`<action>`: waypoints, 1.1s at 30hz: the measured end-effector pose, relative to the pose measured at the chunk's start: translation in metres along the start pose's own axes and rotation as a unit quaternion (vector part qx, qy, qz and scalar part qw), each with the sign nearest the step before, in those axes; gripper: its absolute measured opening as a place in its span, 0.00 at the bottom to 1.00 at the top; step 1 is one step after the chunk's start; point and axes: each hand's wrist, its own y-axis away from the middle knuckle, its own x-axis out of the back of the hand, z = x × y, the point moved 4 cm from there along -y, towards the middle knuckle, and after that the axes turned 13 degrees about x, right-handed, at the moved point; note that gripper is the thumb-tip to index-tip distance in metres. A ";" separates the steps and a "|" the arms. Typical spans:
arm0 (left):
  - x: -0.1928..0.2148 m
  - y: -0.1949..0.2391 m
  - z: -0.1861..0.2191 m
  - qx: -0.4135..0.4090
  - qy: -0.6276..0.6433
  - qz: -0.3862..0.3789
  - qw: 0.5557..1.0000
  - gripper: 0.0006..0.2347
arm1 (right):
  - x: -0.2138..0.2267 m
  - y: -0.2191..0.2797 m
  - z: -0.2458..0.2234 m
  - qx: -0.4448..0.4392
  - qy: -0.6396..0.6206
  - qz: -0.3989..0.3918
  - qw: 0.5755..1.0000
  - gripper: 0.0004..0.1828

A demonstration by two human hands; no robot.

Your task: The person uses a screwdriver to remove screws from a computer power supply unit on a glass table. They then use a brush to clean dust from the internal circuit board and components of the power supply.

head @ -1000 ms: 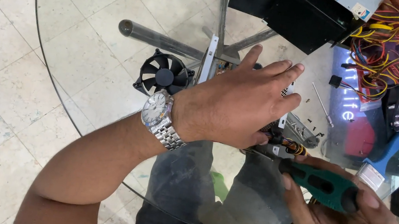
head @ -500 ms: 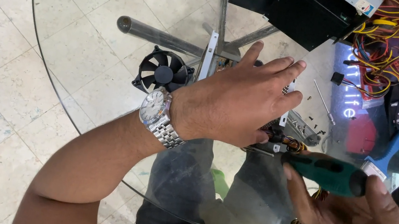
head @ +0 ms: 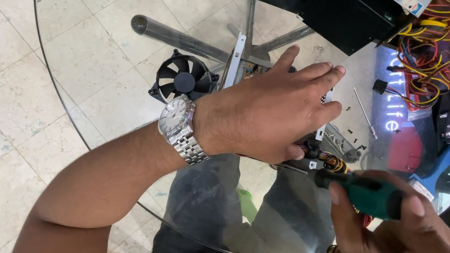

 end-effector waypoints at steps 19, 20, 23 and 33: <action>0.018 0.000 0.000 -0.064 0.121 -0.032 0.990 0.22 | -0.004 -0.086 -0.026 0.286 -0.146 -0.100 0.942 0.27; 0.022 0.001 0.001 -0.094 0.162 -0.017 0.982 0.23 | -0.002 -0.092 -0.032 0.290 -0.121 -0.135 0.940 0.23; 0.039 -0.001 0.009 -0.137 0.267 -0.001 0.954 0.13 | -0.013 -0.094 -0.039 0.239 -0.249 -0.093 0.934 0.18; 0.054 0.003 0.011 -0.169 0.402 -0.074 0.897 0.16 | -0.022 -0.107 -0.028 0.314 -0.165 -0.052 0.934 0.26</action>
